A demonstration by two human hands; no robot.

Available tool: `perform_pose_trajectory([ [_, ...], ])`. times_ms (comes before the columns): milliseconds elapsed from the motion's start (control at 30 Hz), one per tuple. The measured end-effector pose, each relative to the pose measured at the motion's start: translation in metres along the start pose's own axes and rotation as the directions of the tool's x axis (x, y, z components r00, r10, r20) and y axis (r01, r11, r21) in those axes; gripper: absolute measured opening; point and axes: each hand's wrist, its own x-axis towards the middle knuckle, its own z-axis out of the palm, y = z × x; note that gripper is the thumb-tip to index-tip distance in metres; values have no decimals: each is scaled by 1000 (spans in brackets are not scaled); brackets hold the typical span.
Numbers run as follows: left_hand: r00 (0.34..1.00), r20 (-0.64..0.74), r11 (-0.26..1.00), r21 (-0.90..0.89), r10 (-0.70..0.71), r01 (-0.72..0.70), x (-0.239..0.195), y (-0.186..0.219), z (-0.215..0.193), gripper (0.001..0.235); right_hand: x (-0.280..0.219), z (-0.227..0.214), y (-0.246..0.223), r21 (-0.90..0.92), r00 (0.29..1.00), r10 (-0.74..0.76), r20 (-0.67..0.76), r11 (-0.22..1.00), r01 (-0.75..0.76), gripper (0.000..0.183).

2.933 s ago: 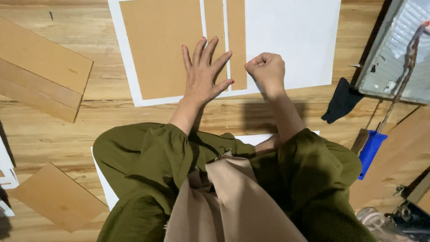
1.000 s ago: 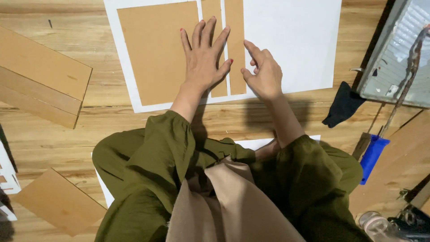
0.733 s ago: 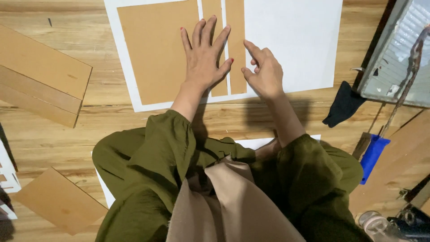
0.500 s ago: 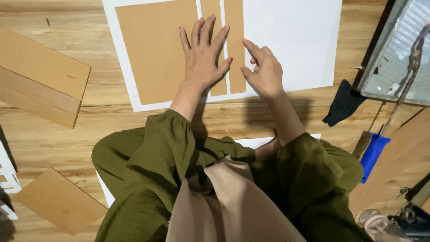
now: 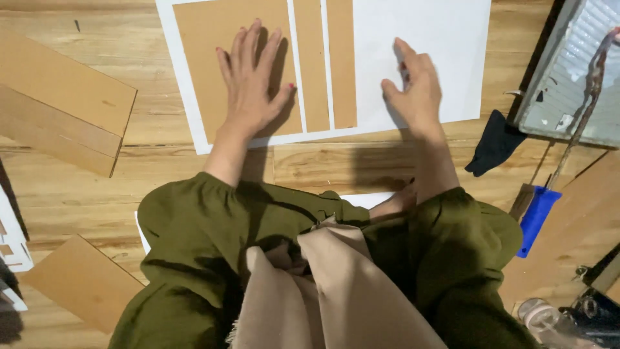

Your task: The person sits on the floor and arranges several brown cardboard pieces onto a white sheet of paper. They smooth the pieces down, flip the sheet over to press the back, and then repeat the process with a new white sheet and additional cardboard pieces.

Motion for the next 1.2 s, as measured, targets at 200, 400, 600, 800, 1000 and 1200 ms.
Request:
perform_pose_trajectory([
  [200, 934, 309, 979, 149, -179, 139, -46, -36, -54, 106, -11, 0, 39, -268, 998, 23, -53, 963, -37, 64],
  [400, 912, 313, 951, 241, -267, 196, -65, -49, -67, 110, -28, 12, 3, -314, 997, 75, 22, 947, -64, 68],
  [600, 919, 291, 959, 177, -267, 222, -82, -30, -73, 97, -45, 26, 7, -290, 998, -26, -60, 957, 8, 67],
  [800, 934, 317, 986, 27, -167, 167, -84, 12, -48, 86, -60, 38, -18, -139, 965, -262, 23, 955, 262, 68],
  [1000, 938, 297, 984, 83, -177, 159, -89, 24, -17, 84, -88, 53, -71, -141, 947, -301, 108, 939, 315, 66],
  [1200, 954, 251, 984, 117, -161, 135, -94, 28, -28, 71, -82, 75, -54, -197, 930, -364, 42, 910, 365, 57],
])
